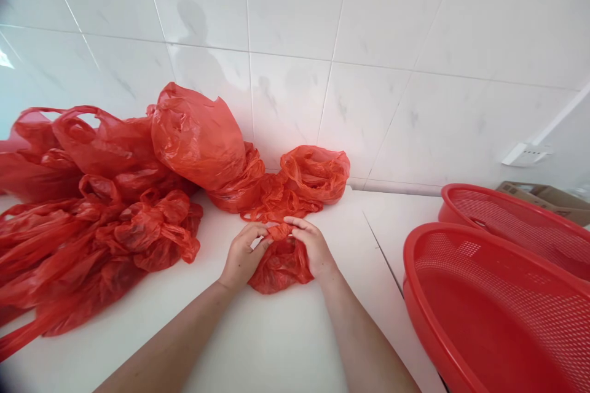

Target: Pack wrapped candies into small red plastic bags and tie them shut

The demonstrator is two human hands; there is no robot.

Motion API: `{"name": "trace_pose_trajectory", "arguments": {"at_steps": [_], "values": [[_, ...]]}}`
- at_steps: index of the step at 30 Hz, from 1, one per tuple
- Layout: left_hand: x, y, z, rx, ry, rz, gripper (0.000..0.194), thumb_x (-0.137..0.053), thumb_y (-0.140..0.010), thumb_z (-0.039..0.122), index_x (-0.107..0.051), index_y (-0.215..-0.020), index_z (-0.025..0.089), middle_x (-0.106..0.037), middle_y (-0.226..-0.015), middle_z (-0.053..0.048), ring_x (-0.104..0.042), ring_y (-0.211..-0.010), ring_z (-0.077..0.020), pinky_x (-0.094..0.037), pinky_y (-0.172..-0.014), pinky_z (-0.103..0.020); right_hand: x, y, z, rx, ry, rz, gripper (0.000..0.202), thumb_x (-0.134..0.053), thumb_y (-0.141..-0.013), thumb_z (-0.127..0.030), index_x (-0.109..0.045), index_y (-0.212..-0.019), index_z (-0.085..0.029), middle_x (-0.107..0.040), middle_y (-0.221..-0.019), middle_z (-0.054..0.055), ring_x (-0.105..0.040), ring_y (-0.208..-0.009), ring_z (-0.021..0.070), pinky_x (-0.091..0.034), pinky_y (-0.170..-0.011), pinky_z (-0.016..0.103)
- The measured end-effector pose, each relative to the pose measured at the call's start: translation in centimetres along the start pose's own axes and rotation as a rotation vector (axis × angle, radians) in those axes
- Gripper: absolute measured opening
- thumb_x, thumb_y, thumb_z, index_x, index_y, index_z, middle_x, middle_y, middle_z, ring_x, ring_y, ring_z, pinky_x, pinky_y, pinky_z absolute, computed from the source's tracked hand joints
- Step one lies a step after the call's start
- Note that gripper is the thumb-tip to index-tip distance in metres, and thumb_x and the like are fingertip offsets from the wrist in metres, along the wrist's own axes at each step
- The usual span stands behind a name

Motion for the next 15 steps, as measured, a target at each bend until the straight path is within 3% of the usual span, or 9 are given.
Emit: {"name": "trace_pose_trajectory", "arguments": {"at_steps": [3, 8, 11, 15], "values": [[0.7, -0.2, 0.4, -0.075, -0.06, 0.046, 0.005, -0.066, -0.072, 0.018, -0.066, -0.072, 0.023, -0.061, -0.094, -0.006, -0.053, -0.093, -0.0218, -0.037, -0.09, -0.031, 0.9, 0.1, -0.5, 0.01, -0.196, 0.053, 0.024, -0.071, -0.067, -0.028, -0.065, -0.09, -0.023, -0.067, -0.084, -0.001, -0.061, -0.074, 0.0146, -0.048, -0.073, 0.029], [1.3, 0.1, 0.5, -0.128, -0.114, 0.061, 0.005, -0.061, -0.077, 0.026, -0.062, -0.074, 0.023, -0.059, -0.085, -0.005, -0.052, -0.085, -0.0219, -0.038, -0.087, -0.033, 2.2, -0.2, -1.0, 0.042, -0.204, 0.128, 0.023, -0.068, -0.063, -0.021, -0.055, -0.081, -0.023, -0.062, -0.068, -0.005, -0.055, -0.058, 0.0123, -0.044, -0.058, 0.026], [1.7, 0.4, 0.0, -0.087, -0.101, 0.105, 0.007, -0.061, -0.077, 0.028, -0.061, -0.073, 0.023, -0.059, -0.082, -0.005, -0.051, -0.082, -0.0218, -0.039, -0.084, -0.032, 3.5, -0.4, -0.9, 0.038, -0.079, 0.234, 0.025, -0.064, -0.061, -0.022, -0.054, -0.084, -0.023, -0.06, -0.064, -0.005, -0.049, -0.049, 0.0109, -0.038, -0.049, 0.024], [3.1, 0.4, -0.8, -0.019, -0.132, 0.251, 0.004, -0.059, -0.08, 0.026, -0.059, -0.077, 0.023, -0.058, -0.077, -0.002, -0.052, -0.076, -0.019, -0.039, -0.078, -0.028, 5.9, -0.4, -1.0, 0.14, 0.297, 0.448, 0.02, -0.057, -0.06, -0.021, -0.057, -0.08, -0.022, -0.06, -0.067, -0.004, -0.045, -0.049, 0.0099, -0.034, -0.049, 0.023]]}}
Point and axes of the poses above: each hand's wrist, its own y-axis away from the middle knuckle, its own x-axis out of the back of the hand, z = x × y, the point moved 4 cm from there along -y, towards the middle knuckle
